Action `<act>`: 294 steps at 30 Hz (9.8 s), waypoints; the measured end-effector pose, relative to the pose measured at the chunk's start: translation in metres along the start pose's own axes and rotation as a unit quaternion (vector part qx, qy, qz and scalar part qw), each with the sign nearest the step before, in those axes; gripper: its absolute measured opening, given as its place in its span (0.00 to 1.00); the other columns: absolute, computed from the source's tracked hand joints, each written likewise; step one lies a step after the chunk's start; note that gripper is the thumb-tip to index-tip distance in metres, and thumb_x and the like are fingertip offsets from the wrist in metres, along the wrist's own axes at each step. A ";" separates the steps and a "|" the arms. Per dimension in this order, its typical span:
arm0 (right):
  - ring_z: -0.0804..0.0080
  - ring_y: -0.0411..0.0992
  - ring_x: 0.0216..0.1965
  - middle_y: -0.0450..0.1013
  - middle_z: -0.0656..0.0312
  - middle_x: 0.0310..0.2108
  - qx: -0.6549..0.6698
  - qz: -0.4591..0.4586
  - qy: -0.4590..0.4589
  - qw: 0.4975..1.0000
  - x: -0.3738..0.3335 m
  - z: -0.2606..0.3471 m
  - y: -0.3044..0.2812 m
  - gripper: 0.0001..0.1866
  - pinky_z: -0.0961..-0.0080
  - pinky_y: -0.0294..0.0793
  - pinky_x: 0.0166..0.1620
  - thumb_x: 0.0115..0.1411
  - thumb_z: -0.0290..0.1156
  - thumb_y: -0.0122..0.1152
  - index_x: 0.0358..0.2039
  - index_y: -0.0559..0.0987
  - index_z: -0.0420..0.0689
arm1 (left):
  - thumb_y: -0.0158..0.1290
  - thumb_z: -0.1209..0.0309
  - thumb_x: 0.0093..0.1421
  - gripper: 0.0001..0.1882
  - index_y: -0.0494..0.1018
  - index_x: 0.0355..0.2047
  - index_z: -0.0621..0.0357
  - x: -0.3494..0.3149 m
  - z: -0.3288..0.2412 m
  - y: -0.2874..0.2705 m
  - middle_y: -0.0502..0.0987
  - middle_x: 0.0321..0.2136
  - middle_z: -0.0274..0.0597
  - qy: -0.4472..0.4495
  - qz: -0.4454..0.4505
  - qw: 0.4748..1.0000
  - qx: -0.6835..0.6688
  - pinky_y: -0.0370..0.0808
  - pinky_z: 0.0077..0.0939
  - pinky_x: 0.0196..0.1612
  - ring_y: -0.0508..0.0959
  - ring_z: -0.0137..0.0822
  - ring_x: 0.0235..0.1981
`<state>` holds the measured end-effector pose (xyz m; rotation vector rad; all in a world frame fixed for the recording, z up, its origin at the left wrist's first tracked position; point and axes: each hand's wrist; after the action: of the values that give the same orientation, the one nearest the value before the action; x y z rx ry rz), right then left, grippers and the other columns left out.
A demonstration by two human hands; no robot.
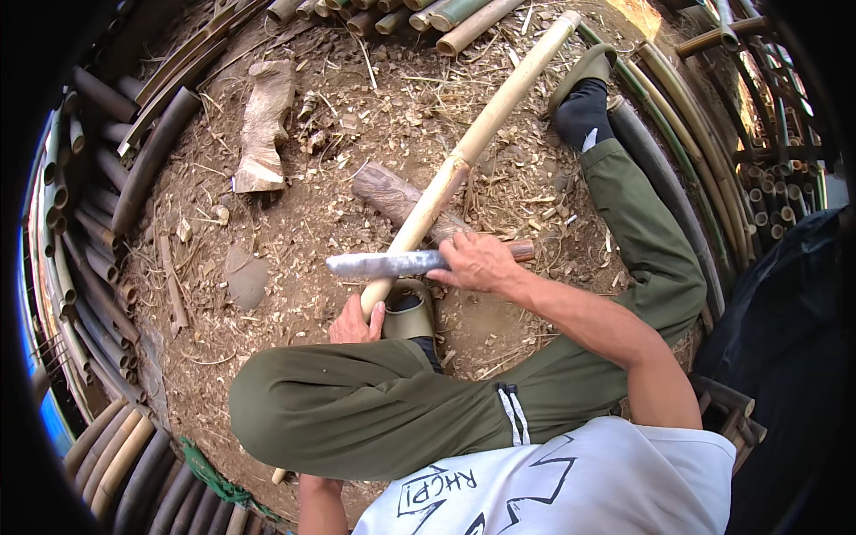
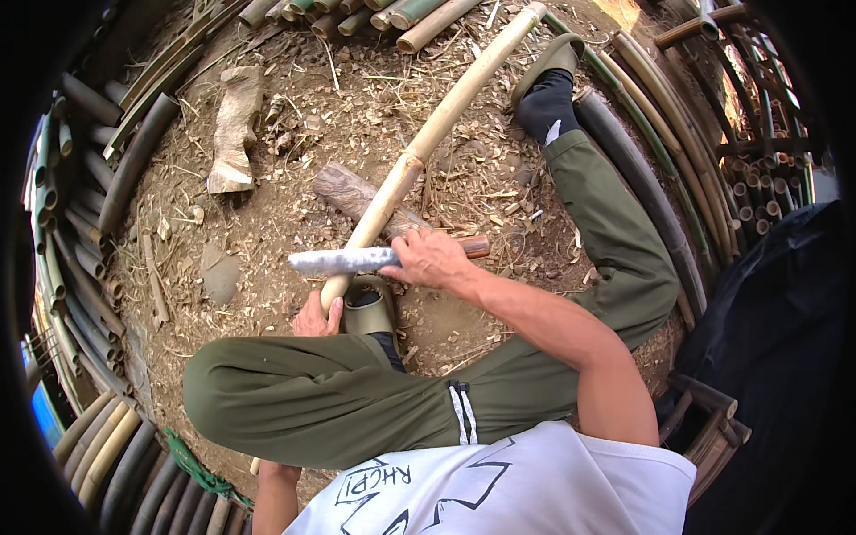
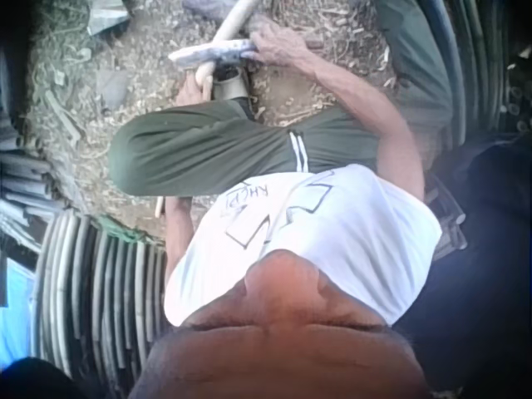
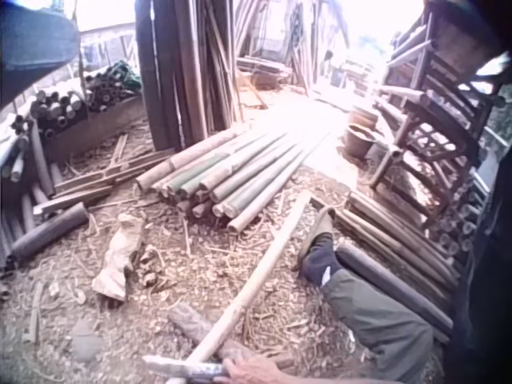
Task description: The person scrapes the outer surface of bamboo stalks using a knife while sitting on the ground, handling several stalks one at a time and placing them aside after scraping.
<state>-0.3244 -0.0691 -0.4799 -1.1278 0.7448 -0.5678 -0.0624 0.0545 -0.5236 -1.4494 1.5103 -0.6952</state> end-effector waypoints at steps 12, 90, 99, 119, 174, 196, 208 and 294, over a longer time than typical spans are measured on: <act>0.63 0.71 0.17 0.74 0.56 0.21 -0.013 -0.020 -0.025 0.999 -0.003 -0.057 0.014 0.32 0.64 0.75 0.22 0.66 0.64 0.46 0.29 0.73 0.44 | 0.59 0.43 0.57 0.30 0.74 0.42 0.58 0.022 -0.012 -0.015 0.80 0.26 0.60 -0.030 0.106 0.994 -0.002 0.75 0.54 0.34 0.81 0.62 0.32; 0.78 0.67 0.16 0.67 0.66 0.21 0.625 -0.167 0.388 0.657 0.013 -0.065 -0.007 0.14 0.75 0.75 0.20 0.72 0.40 0.48 0.34 0.68 0.42 | 0.61 0.56 0.50 0.18 0.76 0.35 0.54 -0.220 0.116 -0.147 0.80 0.28 0.56 -0.358 0.143 0.923 -0.003 0.75 0.53 0.36 0.80 0.60 0.32; 0.79 0.68 0.16 0.68 0.66 0.20 0.629 -0.131 0.397 0.655 0.010 -0.078 -0.027 0.14 0.78 0.72 0.17 0.72 0.38 0.47 0.34 0.70 0.40 | 0.60 0.57 0.49 0.17 0.76 0.35 0.54 -0.211 0.109 -0.151 0.80 0.28 0.56 -0.340 0.146 0.929 0.004 0.75 0.53 0.35 0.80 0.60 0.32; 0.80 0.70 0.17 0.70 0.66 0.21 0.653 0.012 0.365 0.664 -0.004 -0.020 -0.036 0.15 0.78 0.76 0.19 0.72 0.39 0.48 0.33 0.71 0.42 | 0.59 0.60 0.49 0.15 0.77 0.34 0.54 -0.014 0.037 -0.048 0.80 0.28 0.55 -0.160 0.141 0.973 0.092 0.75 0.53 0.35 0.80 0.60 0.32; 0.75 0.66 0.18 0.63 0.64 0.20 -0.025 -0.173 0.018 0.984 -0.007 -0.097 -0.004 0.21 0.79 0.64 0.13 0.69 0.41 0.53 0.63 0.70 0.68 | 0.61 0.56 0.57 0.20 0.69 0.40 0.54 0.018 -0.016 -0.009 0.81 0.30 0.54 -0.025 0.075 0.997 -0.011 0.76 0.56 0.32 0.81 0.61 0.29; 0.72 0.67 0.17 0.67 0.61 0.22 0.028 -0.136 0.079 0.987 0.005 -0.106 -0.010 0.20 0.72 0.68 0.14 0.69 0.46 0.53 0.61 0.72 0.66 | 0.65 0.50 0.52 0.29 0.77 0.45 0.59 0.045 0.014 -0.014 0.82 0.34 0.56 -0.075 0.257 0.947 -0.179 0.77 0.41 0.44 0.83 0.52 0.39; 0.67 0.71 0.22 0.68 0.62 0.24 0.018 -0.189 0.013 0.982 0.002 -0.108 0.007 0.21 0.67 0.74 0.24 0.67 0.43 0.57 0.61 0.73 0.69 | 0.66 0.50 0.52 0.28 0.76 0.45 0.58 0.018 0.002 -0.020 0.81 0.31 0.50 0.003 0.038 0.999 -0.027 0.76 0.43 0.37 0.81 0.52 0.34; 0.62 0.75 0.23 0.75 0.52 0.24 0.109 -0.135 0.282 0.943 0.008 -0.087 0.012 0.29 0.63 0.77 0.27 0.67 0.60 0.49 0.33 0.73 0.42 | 0.56 0.41 0.59 0.34 0.74 0.49 0.60 0.021 -0.018 -0.036 0.80 0.31 0.64 -0.136 0.254 0.949 -0.124 0.74 0.54 0.40 0.81 0.63 0.38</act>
<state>-0.3860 -0.1218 -0.5137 -0.8647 0.9925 -1.2093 -0.0600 0.0247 -0.4891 -1.1936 1.6934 0.0078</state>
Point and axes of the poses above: each hand's wrist, its own x-axis towards the middle knuckle, its own y-axis out of the palm, z = x × y
